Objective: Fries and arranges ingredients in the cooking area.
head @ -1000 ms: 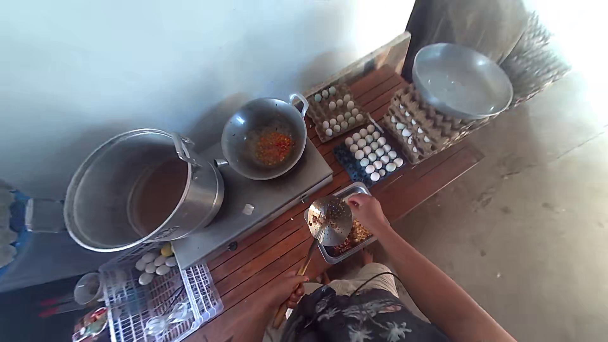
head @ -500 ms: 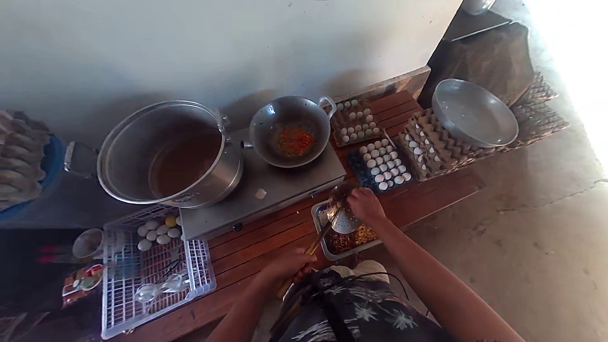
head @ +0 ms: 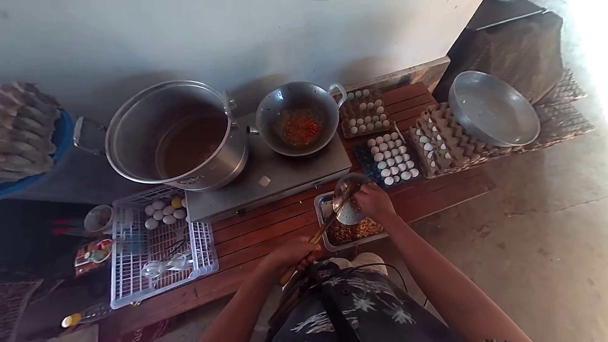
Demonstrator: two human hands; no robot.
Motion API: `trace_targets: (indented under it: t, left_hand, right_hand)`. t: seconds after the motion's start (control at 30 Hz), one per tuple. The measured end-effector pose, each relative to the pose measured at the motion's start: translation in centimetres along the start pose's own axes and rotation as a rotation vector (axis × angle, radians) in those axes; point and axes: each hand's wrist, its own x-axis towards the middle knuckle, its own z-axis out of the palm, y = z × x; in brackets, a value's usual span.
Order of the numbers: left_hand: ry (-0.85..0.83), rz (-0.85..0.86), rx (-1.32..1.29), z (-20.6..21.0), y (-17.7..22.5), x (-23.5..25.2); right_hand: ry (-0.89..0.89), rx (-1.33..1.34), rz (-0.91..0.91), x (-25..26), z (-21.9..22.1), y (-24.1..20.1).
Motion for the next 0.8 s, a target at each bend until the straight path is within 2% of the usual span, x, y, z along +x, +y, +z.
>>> trace_targets:
  t: [0.17,0.37,0.5,0.57,0.73,0.8]
  left_hand:
    - [-0.027,-0.004,-0.026,0.1,0.1,0.4]
    - [0.007,-0.007,-0.033,-0.1,0.1,0.8]
    - [0.0,-0.012,-0.049,0.2,0.6,1.0]
    - [-0.015,-0.011,-0.059,0.2,0.8,1.2]
    - [0.007,-0.016,-0.07,-0.1,1.2,1.0]
    - [0.007,-0.016,-0.073,-0.1,1.1,1.0]
  right_hand:
    - [0.145,0.014,-0.043,1.5,1.4,0.6]
    - [-0.039,0.009,-0.075,0.9,1.1,1.1]
    - [0.134,0.047,-0.06,1.4,1.1,0.8]
    - [0.166,0.037,-0.069,2.1,1.6,0.9]
    - [-0.06,0.021,-0.093,2.0,1.5,1.4]
    - [-0.031,0.033,-0.084,1.7,1.3,1.6]
